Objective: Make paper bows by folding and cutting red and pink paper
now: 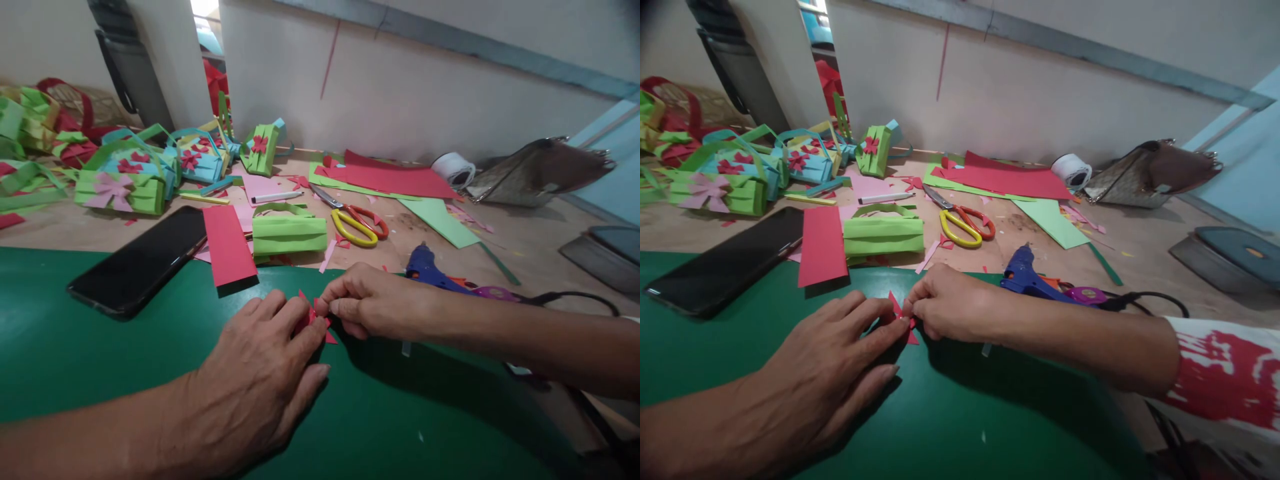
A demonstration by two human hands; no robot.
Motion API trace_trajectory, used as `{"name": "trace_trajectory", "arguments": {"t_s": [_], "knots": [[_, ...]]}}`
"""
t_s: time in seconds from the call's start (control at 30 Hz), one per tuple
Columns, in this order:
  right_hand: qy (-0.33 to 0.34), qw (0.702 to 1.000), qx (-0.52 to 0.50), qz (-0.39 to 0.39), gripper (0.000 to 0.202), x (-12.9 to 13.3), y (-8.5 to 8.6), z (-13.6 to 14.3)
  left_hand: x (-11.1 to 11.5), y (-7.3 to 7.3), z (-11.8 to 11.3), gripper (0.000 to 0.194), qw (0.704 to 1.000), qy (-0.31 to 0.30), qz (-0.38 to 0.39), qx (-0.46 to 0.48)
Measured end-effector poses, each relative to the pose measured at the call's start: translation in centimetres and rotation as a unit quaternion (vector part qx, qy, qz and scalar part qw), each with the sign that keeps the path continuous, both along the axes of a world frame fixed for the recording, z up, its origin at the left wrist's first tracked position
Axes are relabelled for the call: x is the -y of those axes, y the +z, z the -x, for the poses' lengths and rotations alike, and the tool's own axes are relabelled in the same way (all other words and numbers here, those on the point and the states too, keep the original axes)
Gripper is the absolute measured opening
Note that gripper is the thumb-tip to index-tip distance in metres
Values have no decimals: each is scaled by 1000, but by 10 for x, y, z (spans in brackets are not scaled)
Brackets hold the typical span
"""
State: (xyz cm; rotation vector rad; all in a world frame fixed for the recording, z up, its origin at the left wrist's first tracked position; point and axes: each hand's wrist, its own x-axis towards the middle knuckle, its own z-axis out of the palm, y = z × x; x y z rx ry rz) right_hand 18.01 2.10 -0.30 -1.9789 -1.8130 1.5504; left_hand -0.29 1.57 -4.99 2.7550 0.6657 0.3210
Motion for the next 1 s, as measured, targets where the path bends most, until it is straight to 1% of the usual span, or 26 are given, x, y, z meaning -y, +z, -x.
{"name": "trace_trajectory", "arguments": {"t_s": [0.13,0.27,0.33,0.43,0.47,0.5,0.57,0.67,0.7,0.83,0.9,1.0], "knots": [[-16,1000,-9,11,22,0,1,0,0,1,-1,27,1000,1,22,-7],[-18,999,-29,22,18,0,1,-1,0,3,-2,30,999,1,31,-27],[-42,998,-37,22,16,-1,1,-1,0,2,-1,31,999,3,27,-29],[-102,994,-37,-2,16,-1,1,-4,0,0,-1,32,1000,3,15,-21],[-114,993,-33,-20,16,-1,1,-6,0,0,-1,32,1000,2,12,-16],[-109,993,-29,-46,16,0,1,-9,0,-1,0,32,1000,0,8,-11],[-60,991,-14,-123,16,4,1,-14,0,-2,0,32,1000,-4,3,-2],[38,973,29,-224,18,14,2,-22,1,-2,0,32,1000,-5,-5,6],[55,968,48,-239,18,17,2,-23,1,-3,0,33,1000,-5,-9,8],[98,954,120,-258,16,29,0,-22,2,-4,1,32,999,-6,-30,29],[132,937,165,-279,15,34,-4,-20,3,-6,1,27,999,2,-33,41],[192,899,225,-323,17,40,-11,-19,5,-6,1,23,999,8,-31,36]]}}
